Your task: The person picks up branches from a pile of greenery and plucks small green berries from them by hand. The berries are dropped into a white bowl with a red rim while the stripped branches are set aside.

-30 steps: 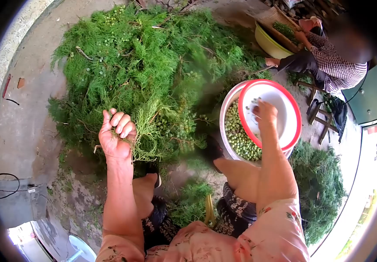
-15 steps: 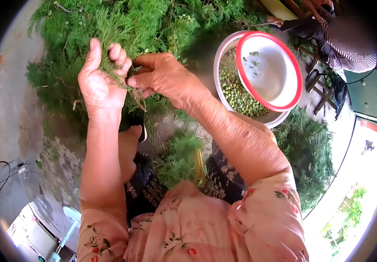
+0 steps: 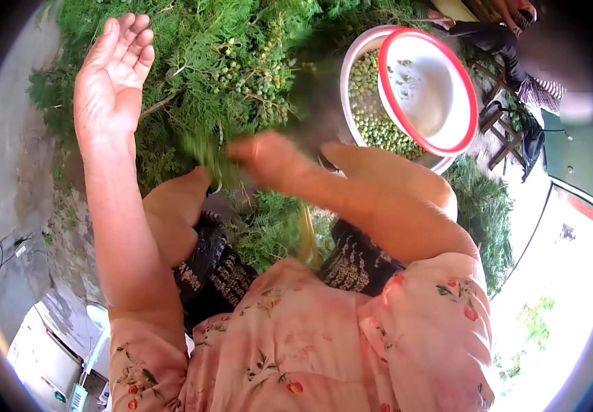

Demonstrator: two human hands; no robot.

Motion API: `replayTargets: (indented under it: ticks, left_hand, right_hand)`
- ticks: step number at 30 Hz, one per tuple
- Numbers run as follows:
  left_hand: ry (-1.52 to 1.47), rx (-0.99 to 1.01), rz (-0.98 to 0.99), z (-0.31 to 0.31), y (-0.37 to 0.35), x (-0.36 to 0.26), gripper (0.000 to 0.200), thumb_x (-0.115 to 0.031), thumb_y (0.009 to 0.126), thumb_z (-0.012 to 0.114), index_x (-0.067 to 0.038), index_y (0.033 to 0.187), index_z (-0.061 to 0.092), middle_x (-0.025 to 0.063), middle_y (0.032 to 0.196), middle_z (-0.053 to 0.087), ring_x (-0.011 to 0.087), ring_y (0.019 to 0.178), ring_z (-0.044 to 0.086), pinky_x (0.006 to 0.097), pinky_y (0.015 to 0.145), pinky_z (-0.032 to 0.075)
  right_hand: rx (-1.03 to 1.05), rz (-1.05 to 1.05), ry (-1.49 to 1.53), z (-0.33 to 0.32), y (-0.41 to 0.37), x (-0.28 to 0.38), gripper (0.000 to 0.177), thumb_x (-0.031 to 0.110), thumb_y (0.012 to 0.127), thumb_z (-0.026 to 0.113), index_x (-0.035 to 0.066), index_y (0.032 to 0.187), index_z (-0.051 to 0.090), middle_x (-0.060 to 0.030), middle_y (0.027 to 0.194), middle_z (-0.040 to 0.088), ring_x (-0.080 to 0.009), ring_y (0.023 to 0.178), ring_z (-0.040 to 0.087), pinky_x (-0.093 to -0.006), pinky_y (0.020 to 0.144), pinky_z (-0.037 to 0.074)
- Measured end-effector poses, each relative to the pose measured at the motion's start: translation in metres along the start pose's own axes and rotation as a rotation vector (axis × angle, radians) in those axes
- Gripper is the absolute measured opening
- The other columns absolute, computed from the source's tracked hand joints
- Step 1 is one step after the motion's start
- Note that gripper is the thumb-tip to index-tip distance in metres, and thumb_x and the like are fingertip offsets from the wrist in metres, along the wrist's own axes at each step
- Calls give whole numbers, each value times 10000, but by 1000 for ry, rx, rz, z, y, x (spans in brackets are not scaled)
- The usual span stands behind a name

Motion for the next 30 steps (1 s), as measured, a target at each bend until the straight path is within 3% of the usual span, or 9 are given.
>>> replayTargets:
  ticks: [4, 9, 12, 15, 22, 25, 26, 29, 30]
  left_hand:
    - [-21, 28, 42, 4, -6, -8, 208, -182, 811, 634, -1, 910, 604, 102, 881, 634, 162, 758, 588, 271, 696, 473]
    - [-129, -54, 3, -13, -5, -17, 179, -144, 826, 616, -3, 933, 590, 91, 884, 629, 160, 767, 583, 259, 692, 474]
    - [-238, -130, -51, -32, 2, -15, 168, -137, 822, 619, -13, 928, 581, 84, 879, 621, 156, 762, 573, 261, 685, 473]
    - [-328, -147, -72, -49, 6, -20, 136, -140, 835, 603, -32, 914, 583, 66, 873, 625, 149, 752, 571, 270, 674, 474]
    - [-454, -266, -60, -80, 4, -34, 115, -156, 840, 598, -51, 882, 579, 41, 825, 621, 133, 700, 557, 272, 630, 464]
    - [-469, -284, -71, -82, 2, -36, 110, -159, 847, 589, -54, 879, 578, 39, 822, 619, 130, 692, 557, 263, 623, 462]
    - [-476, -288, -69, -83, 2, -37, 111, -160, 848, 588, -54, 879, 577, 38, 821, 618, 130, 691, 556, 262, 621, 462]
    - [-492, -306, -66, -89, 3, -37, 115, -163, 849, 586, -52, 881, 576, 36, 817, 617, 129, 686, 554, 261, 617, 461]
    - [-496, -306, -67, -91, 2, -37, 115, -163, 849, 586, -53, 880, 576, 36, 818, 617, 129, 685, 553, 261, 615, 462]
  right_hand:
    - [1031, 105, -8, 107, -75, -10, 166, 98, 691, 609, 87, 857, 626, -153, 796, 618, -299, 798, 603, -430, 716, 474]
    - [180, 164, -35, 36, -1, -70, 140, 168, 766, 598, 81, 866, 639, -157, 836, 621, -308, 815, 597, -401, 748, 470]
    - [121, 298, -224, 11, 25, -122, 198, 163, 769, 578, 90, 948, 625, -145, 913, 620, -329, 792, 598, -389, 753, 478]
    - [56, 754, 266, 10, 30, -161, 285, 103, 794, 541, 64, 1074, 577, -145, 965, 618, -292, 722, 623, -375, 638, 512]
    - [-490, 900, 1015, 49, 57, -164, 511, 76, 850, 498, -28, 1313, 309, -154, 1018, 568, -197, 726, 613, -288, 514, 506]
    - [-505, 975, 807, 55, 55, -163, 333, 44, 787, 540, -34, 1103, 467, -201, 954, 538, -271, 756, 603, -353, 534, 486]
    - [-659, 829, -38, 20, 58, -140, 278, 24, 753, 561, -22, 1021, 508, -236, 981, 539, -350, 835, 569, -412, 665, 470]
    - [-649, 427, -2, 20, 99, -116, 320, -1, 726, 576, -10, 1043, 531, -216, 1030, 542, -388, 876, 544, -429, 760, 453]
    - [-549, 427, 135, 36, 120, -128, 375, 54, 777, 566, 5, 1144, 511, -168, 1068, 553, -279, 845, 594, -351, 637, 501]
Point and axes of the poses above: each hand's wrist, its own y-axis towards the middle knuckle, its own z-axis out of the palm, x = y × z, the point moved 9 cm from there along y, towards the middle knuckle
